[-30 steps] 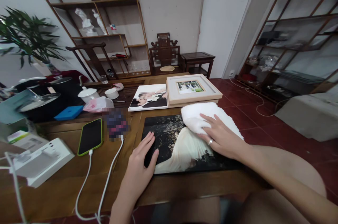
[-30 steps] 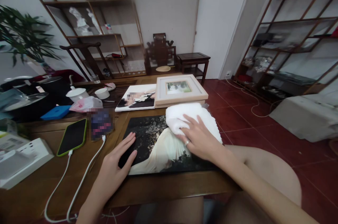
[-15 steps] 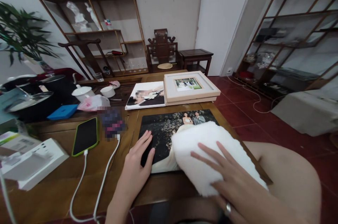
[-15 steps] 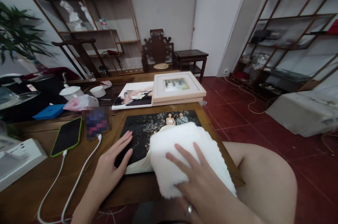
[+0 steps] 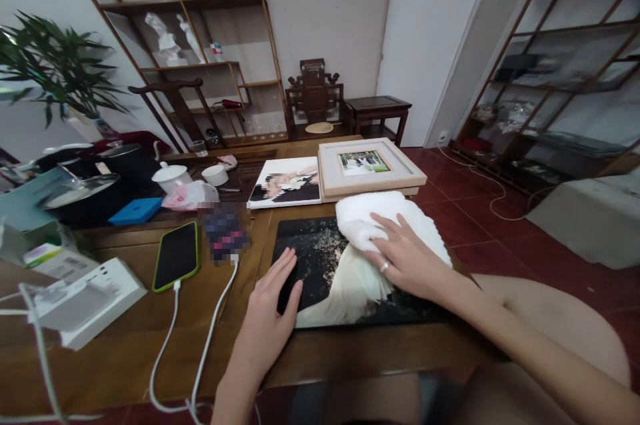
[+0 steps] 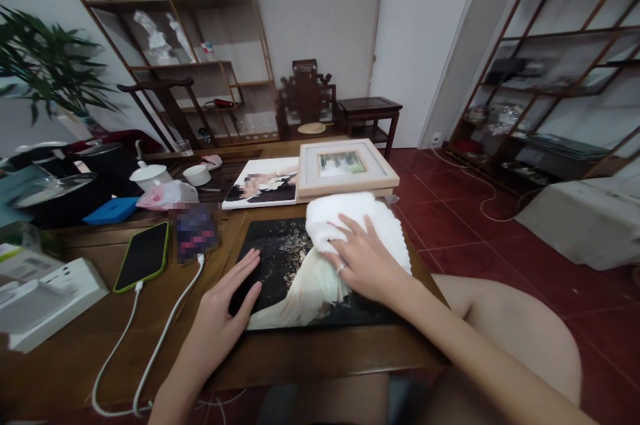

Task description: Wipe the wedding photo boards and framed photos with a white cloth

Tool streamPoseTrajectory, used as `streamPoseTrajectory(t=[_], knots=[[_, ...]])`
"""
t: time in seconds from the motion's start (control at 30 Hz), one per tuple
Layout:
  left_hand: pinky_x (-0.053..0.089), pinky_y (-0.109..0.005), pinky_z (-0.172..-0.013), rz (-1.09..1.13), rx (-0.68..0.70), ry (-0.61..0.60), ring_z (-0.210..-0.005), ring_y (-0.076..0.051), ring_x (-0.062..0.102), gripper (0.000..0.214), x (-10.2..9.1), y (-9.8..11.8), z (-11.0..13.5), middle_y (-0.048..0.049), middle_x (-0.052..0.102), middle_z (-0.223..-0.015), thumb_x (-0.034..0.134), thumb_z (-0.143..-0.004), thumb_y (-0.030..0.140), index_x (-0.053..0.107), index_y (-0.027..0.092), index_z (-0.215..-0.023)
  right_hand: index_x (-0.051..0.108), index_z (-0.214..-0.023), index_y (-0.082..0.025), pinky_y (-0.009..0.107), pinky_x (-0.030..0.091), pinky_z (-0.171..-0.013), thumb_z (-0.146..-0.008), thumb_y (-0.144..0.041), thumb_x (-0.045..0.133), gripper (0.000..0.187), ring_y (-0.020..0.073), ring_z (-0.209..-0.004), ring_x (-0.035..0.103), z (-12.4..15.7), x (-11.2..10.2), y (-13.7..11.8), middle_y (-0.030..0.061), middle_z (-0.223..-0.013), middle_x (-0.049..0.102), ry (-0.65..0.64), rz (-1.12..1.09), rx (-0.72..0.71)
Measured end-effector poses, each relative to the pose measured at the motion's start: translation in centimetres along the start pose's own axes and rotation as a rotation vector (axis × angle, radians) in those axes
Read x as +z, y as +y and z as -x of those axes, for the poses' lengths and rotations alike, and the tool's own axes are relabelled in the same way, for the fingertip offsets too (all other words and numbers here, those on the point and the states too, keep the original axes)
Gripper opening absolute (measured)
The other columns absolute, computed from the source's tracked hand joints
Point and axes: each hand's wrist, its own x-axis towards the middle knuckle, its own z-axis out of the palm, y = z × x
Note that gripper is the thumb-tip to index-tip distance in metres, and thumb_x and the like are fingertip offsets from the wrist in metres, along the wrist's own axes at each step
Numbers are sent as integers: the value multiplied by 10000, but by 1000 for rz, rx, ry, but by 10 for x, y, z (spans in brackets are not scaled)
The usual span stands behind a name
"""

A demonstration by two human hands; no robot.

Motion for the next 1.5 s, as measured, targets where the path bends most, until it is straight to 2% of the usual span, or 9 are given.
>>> streamPoseTrajectory(t=[0.13,0.33,0.47,0.87,0.97,1.07,1.27,1.37,1.5], knots=[[385,-465,-1063,13,-7,-1,-1285,-239,463,401,0,0,0,-117,521,-1368,463,-907,317,535,175,-1275,698,-954,-195,682,142,-1059,-913,-263,429,280,355,-1370,231,30,2,-35,81,-1429,434,-25,3,-27],[373,-463,-1071,6,-24,-20,-1294,-239,450,410,-1,0,1,-107,511,-1379,444,-915,329,535,169,-1281,724,-743,-232,748,60,-1017,-823,-352,585,201,435,-1372,140,69,11,-78,66,-1504,306,-99,-88,-216],[374,-461,-1071,9,-19,-15,-1289,-237,457,403,-1,1,0,-112,516,-1374,429,-920,317,545,157,-1271,721,-824,-225,735,99,-1026,-849,-349,544,218,405,-1376,163,60,7,-74,64,-1496,324,-156,-98,-205],[376,-470,-1070,14,-4,-15,-1286,-236,460,397,-1,0,0,-126,521,-1365,419,-923,293,553,136,-1262,627,-1157,-169,627,189,-1058,-962,-321,359,365,316,-1357,277,-35,6,-15,129,-1312,555,-67,-4,1],[374,-468,-1071,20,-2,-19,-1285,-236,462,399,-1,0,-1,-125,523,-1364,421,-922,296,554,136,-1263,641,-1138,-184,636,153,-1066,-953,-308,377,346,328,-1363,254,-29,9,-25,98,-1376,500,-45,0,12],[366,-461,-1079,35,-11,-18,-1289,-234,458,408,0,0,-1,-125,520,-1367,417,-923,306,553,133,-1266,680,-1056,-209,651,107,-1073,-927,-291,427,296,340,-1372,227,-1,12,-48,73,-1426,443,-30,-30,-21],[331,-460,-1102,57,-69,-55,-1315,-223,423,433,-2,1,-1,-109,499,-1389,348,-946,327,541,138,-1285,735,-794,-246,770,161,-974,-826,-371,607,182,465,-1338,219,56,13,-90,90,-1481,349,-122,-94,-243],[334,-448,-1103,47,-67,-64,-1319,-220,417,442,-2,2,-1,-114,494,-1393,352,-943,329,538,125,-1287,732,-726,-248,772,218,-949,-809,-392,631,195,473,-1322,254,63,11,-91,79,-1475,364,-161,-106,-305],[336,-443,-1102,46,-62,-50,-1313,-217,427,430,-2,2,0,-111,502,-1386,359,-941,322,548,134,-1278,722,-905,-237,739,151,-1007,-843,-363,566,209,414,-1362,205,48,4,-81,97,-1477,358,-163,-98,-239]])
